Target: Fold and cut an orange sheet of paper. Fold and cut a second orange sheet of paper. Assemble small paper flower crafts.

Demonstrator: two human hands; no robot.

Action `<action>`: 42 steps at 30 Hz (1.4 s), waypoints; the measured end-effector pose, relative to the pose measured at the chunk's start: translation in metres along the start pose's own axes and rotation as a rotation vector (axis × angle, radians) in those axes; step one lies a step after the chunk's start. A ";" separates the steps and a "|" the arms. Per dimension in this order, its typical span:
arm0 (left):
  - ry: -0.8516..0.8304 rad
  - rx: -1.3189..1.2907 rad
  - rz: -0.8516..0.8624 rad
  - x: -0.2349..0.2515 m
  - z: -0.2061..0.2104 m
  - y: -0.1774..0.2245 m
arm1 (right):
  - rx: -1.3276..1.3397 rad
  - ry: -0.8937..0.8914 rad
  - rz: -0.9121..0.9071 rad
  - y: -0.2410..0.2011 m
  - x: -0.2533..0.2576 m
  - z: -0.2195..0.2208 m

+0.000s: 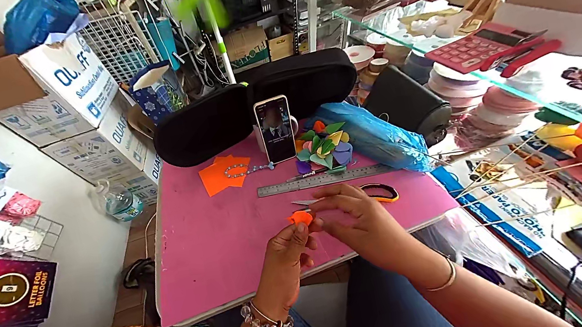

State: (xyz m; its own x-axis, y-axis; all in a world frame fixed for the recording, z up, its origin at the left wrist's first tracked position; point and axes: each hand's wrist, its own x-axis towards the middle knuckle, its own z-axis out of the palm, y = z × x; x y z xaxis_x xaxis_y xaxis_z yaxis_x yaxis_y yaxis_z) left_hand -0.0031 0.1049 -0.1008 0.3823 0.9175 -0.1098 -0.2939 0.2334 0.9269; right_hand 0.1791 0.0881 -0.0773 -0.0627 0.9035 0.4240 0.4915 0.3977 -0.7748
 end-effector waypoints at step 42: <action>0.081 0.169 0.254 -0.032 -0.004 0.016 | 0.541 -0.142 0.141 -0.007 -0.033 0.015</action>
State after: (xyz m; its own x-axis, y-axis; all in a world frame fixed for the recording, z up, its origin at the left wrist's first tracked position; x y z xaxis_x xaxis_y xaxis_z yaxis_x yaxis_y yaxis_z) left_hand -0.0235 0.0809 -0.0839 0.2420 0.9639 0.1114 -0.2191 -0.0575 0.9740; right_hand 0.1646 0.0581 -0.0927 -0.1633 0.9513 0.2613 -0.0088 0.2635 -0.9646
